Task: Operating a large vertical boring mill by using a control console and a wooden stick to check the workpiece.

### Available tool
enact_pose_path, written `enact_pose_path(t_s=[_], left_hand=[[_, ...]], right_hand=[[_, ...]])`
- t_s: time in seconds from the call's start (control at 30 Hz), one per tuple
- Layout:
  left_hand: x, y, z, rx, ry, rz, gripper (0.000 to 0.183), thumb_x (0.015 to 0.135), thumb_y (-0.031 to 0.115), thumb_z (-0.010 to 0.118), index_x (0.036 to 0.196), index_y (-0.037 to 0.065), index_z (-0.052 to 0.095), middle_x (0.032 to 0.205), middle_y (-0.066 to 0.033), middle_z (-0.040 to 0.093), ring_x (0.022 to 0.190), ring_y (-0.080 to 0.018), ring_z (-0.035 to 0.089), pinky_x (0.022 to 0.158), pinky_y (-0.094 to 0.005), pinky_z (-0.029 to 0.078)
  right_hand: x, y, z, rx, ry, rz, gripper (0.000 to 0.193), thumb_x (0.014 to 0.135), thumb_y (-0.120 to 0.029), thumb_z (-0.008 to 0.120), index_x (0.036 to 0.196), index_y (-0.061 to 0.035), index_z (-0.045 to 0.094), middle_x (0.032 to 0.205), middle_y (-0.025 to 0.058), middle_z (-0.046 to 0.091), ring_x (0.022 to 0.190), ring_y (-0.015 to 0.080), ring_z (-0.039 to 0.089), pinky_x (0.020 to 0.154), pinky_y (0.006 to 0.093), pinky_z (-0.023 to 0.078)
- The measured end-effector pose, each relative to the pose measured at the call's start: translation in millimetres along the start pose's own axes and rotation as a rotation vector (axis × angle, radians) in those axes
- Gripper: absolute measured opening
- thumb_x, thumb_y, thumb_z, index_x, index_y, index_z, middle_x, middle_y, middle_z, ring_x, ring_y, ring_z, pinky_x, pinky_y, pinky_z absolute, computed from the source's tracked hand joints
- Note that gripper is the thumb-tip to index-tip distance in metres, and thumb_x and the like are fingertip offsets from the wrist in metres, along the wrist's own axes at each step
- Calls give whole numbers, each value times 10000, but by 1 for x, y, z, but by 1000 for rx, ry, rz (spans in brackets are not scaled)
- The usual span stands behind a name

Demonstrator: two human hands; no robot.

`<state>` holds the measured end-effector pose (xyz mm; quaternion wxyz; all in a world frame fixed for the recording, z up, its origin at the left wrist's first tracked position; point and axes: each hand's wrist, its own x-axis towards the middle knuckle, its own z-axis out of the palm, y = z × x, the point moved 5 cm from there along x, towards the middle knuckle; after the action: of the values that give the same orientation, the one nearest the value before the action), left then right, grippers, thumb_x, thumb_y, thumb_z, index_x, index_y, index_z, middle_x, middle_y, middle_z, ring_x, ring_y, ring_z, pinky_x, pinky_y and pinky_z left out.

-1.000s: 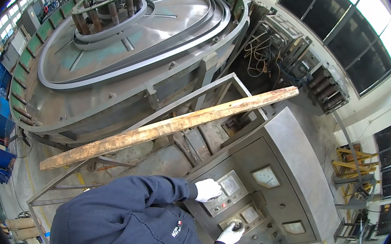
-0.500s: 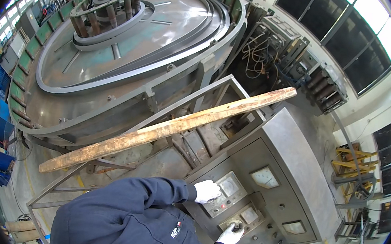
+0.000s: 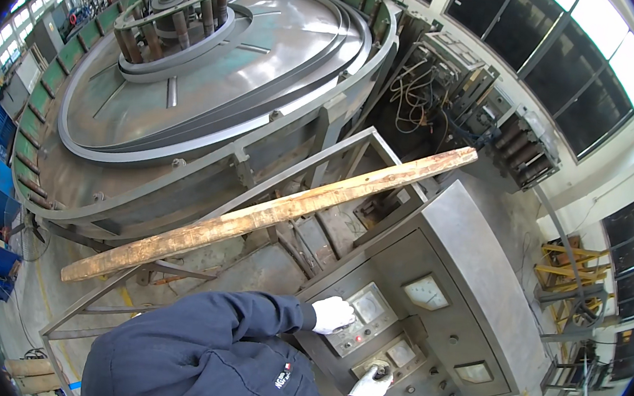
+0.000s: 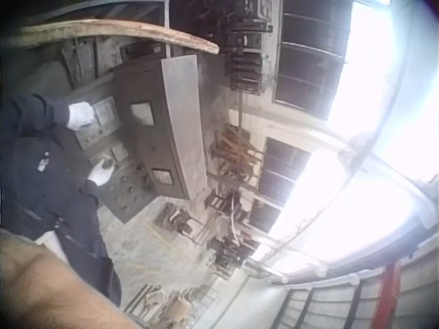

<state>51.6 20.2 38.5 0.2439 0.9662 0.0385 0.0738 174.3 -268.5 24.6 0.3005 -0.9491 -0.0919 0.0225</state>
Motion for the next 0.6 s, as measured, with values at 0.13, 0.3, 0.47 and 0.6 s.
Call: enact_pose_path(t_s=[0.13, 0.3, 0.47, 0.6], left_hand=[[-1, -1, 1, 3, 7, 2, 136, 961, 225, 665, 986, 106, 725, 941, -107, 699, 902, -303, 710, 777, -460, 555], [0, 0, -2, 2, -12, -7, 133, 954, 217, 671, 986, 101, 727, 945, -108, 702, 904, -307, 714, 780, -463, 560], [0, -1, 1, -7, -46, -30, 138, 930, 219, 696, 996, 99, 715, 963, -112, 685, 926, -313, 698, 783, -460, 541], [1, 1, -2, 8, -49, -25, 148, 917, 210, 709, 1017, 102, 723, 968, -111, 690, 939, -312, 701, 800, -459, 544]], right_hand=[[0, -1, 0, -9, 1, 6, 484, 970, -163, 778, 1384, 66, 673, 1272, 242, 753, 1160, 357, 732, 1045, 420, 559], [-4, -11, -4, -28, 10, 20, 462, 970, -139, 778, 1376, 57, 680, 1269, 227, 756, 1152, 335, 735, 1040, 409, 561], [-4, -16, -6, 40, -16, 9, 418, 965, -122, 783, 1344, 30, 697, 1238, 202, 764, 1128, 311, 741, 1022, 401, 568], [-3, -16, -5, 50, 1, 11, 387, 962, -114, 784, 1316, 19, 707, 1204, 185, 769, 1086, 299, 743, 999, 393, 574]])
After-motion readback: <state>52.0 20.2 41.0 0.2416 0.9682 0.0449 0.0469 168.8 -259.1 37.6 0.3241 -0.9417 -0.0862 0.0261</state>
